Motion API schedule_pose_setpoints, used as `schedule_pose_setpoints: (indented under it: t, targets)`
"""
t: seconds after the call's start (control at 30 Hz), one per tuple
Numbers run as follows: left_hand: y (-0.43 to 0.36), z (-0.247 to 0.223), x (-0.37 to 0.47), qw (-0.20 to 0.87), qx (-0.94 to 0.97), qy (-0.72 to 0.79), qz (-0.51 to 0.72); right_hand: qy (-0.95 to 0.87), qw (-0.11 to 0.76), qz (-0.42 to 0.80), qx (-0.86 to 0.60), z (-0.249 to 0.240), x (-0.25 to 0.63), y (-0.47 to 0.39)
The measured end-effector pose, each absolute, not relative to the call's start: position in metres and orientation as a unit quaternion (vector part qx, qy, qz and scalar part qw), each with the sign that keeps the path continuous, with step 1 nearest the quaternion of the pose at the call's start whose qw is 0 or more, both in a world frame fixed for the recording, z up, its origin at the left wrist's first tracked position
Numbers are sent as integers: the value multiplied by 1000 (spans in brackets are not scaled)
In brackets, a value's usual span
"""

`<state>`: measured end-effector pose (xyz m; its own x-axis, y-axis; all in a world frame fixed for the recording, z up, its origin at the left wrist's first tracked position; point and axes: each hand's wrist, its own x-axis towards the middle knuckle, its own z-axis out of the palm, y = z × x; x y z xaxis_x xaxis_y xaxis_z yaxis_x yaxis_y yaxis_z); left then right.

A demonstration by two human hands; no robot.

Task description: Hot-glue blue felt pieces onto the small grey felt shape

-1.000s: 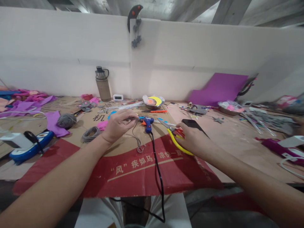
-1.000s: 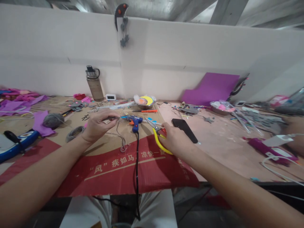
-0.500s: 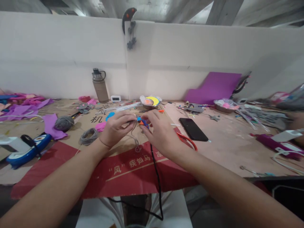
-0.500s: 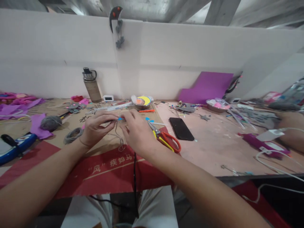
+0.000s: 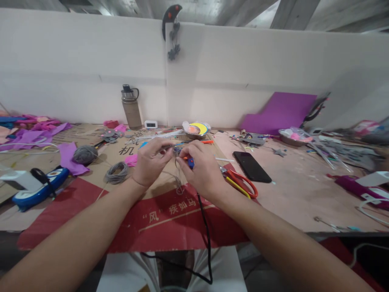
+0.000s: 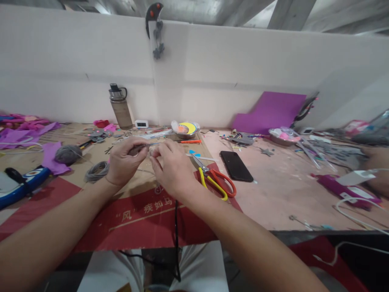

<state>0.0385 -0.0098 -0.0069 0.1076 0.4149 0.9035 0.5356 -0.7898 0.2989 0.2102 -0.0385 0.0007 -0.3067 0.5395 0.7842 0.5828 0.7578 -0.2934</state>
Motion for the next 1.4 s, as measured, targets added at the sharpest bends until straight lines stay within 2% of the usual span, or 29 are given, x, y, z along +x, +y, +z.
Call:
schedule_pose_setpoints:
  t: [0.17, 0.3, 0.47, 0.53, 0.7, 0.93, 1.13, 1.27, 1.4]
  targets:
    - [-13, -4, 43, -66, -672, -384, -630, -820, 477, 59, -312, 0, 209, -43]
    - [-12, -4, 42, -73, -666, -392, -631, -786, 506, 131, -330, -2, 208, -42]
    - [-3, -9, 32, -11, -694, -372, -616, -626, 561, 460, -287, 1, 202, -35]
    - [0, -9, 29, 28, -717, -351, -601, -580, 567, 517, -273, 5, 199, -33]
    - [-2, -4, 26, 132, -735, -319, -584, -542, 600, 526, -265, 5, 197, -30]
    - [4, -9, 26, 132, -760, -353, -530, -487, 651, 529, -244, 2, 202, -29]
    - [20, -24, 19, 56, -727, -485, -483, -464, 655, 567, -182, 11, 212, -34]
    - [31, -32, 10, -46, -721, -562, -401, -463, 632, 596, -178, 13, 216, -33]
    - [22, -17, 20, -93, -723, -525, -439, -484, 628, 579, -193, 7, 216, -24]
